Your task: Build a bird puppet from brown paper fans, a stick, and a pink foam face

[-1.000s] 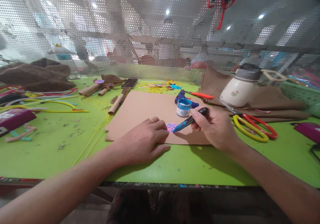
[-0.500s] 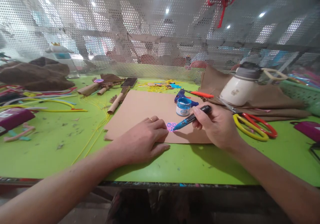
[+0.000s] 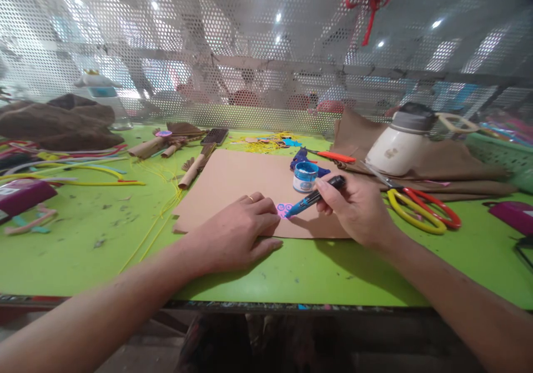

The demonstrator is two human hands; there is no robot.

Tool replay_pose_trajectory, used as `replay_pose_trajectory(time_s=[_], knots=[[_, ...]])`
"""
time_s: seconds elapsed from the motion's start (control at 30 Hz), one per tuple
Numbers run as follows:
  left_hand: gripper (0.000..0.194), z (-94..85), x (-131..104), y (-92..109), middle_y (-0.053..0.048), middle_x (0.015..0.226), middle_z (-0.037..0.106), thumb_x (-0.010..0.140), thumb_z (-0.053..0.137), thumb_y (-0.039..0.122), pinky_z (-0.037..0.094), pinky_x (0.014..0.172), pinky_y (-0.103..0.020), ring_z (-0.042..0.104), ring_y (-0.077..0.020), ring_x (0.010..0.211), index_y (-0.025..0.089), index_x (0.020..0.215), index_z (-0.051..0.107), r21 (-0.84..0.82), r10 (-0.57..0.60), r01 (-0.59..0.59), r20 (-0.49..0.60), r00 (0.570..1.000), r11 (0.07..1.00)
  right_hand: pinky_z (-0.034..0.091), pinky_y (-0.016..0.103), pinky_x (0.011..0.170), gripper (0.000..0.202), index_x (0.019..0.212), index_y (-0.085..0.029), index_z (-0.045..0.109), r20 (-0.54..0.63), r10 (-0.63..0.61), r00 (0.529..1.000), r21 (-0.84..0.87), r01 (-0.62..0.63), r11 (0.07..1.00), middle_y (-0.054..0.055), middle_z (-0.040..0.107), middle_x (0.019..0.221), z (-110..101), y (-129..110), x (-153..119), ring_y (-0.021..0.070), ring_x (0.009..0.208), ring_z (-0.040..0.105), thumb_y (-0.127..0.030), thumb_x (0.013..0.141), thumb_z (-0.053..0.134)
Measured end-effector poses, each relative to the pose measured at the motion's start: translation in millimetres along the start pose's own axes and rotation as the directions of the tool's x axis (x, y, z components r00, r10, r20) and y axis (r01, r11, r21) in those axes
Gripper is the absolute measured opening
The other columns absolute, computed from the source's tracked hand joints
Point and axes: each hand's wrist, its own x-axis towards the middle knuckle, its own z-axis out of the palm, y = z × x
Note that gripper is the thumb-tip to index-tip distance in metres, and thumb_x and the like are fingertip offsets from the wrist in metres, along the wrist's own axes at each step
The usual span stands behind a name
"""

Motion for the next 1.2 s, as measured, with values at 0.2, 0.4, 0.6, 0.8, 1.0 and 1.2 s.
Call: replay_pose_trajectory(time_s=[0.2,0.4,0.6,0.8,1.0,1.2], knots=[[0.021,1.0,-1.0,-0.4,-0.009,0.099,0.061,0.093,0.054,0.034,0.044,0.087,-0.039,0.053,-0.0245,0.097,0.019,0.099,0.067,-0.001,0.001,-0.001,-0.004,1.000,1.000,0.045,0.024,0.053,0.029,0.074,-0.018,0.061,-0.015,-0.013,1.000,-0.011,0.013,1.000,-0.001,0.061,0.057,-1.5,0.9,-0.2,0.0113,0.051,0.055,-0.037,0.093,0.052],[0.021,1.0,-0.8,-1.2,-0.009,0.099,0.062,0.092,0.054,0.034,0.044,0.085,-0.038,0.053,-0.0244,0.096,0.019,0.097,0.067,-0.004,0.001,-0.001,-0.008,1.000,1.000,0.047,0.024,0.052,0.026,0.076,-0.019,0.061,-0.084,-0.046,0.995,0.019,0.048,0.999,-0.002,0.061,0.056,-0.5,-1.0,-1.0,0.0113,0.049,0.055,-0.037,0.093,0.054],[0.021,0.5,-1.1,0.1,-0.009,0.099,0.061,0.093,0.053,0.034,0.044,0.085,-0.038,0.053,-0.0246,0.096,0.019,0.099,0.066,0.003,-0.005,0.005,0.006,1.000,1.000,0.047,0.024,0.051,0.023,0.077,-0.020,0.060,-0.099,-0.045,0.994,0.053,0.051,0.997,-0.002,0.060,0.056,0.3,-0.1,-1.3,0.0112,0.049,0.055,-0.035,0.093,0.054],[0.021,1.6,-0.5,-0.4,-0.009,0.099,0.061,0.093,0.053,0.034,0.043,0.086,-0.039,0.052,-0.0244,0.096,0.019,0.099,0.066,-0.001,-0.001,0.001,-0.001,1.000,1.000,0.045,0.025,0.052,0.025,0.076,-0.019,0.061,-0.055,-0.033,0.998,0.020,0.035,0.999,-0.002,0.061,0.057,0.2,-0.9,-1.3,0.0113,0.051,0.054,-0.035,0.093,0.053],[0.021,1.5,-0.7,-1.2,-0.009,0.099,0.061,0.093,0.053,0.034,0.043,0.087,-0.039,0.052,-0.0248,0.097,0.018,0.100,0.066,0.000,0.001,-0.001,-0.003,1.000,1.000,0.045,0.025,0.054,0.028,0.072,-0.018,0.060,-0.023,-0.006,1.000,0.004,0.006,1.000,-0.001,0.060,0.057,0.0,-1.9,-0.9,0.0108,0.051,0.054,-0.034,0.093,0.053],[0.023,0.2,-0.9,-0.5,-0.009,0.099,0.061,0.094,0.051,0.034,0.044,0.086,-0.039,0.052,-0.0245,0.096,0.018,0.098,0.066,0.001,0.000,0.000,0.009,1.000,1.000,0.045,0.024,0.052,0.024,0.074,-0.018,0.061,-0.108,-0.028,0.994,0.076,0.036,0.996,-0.002,0.060,0.055,-0.3,-0.2,-0.5,0.0103,0.050,0.054,-0.033,0.092,0.055]])
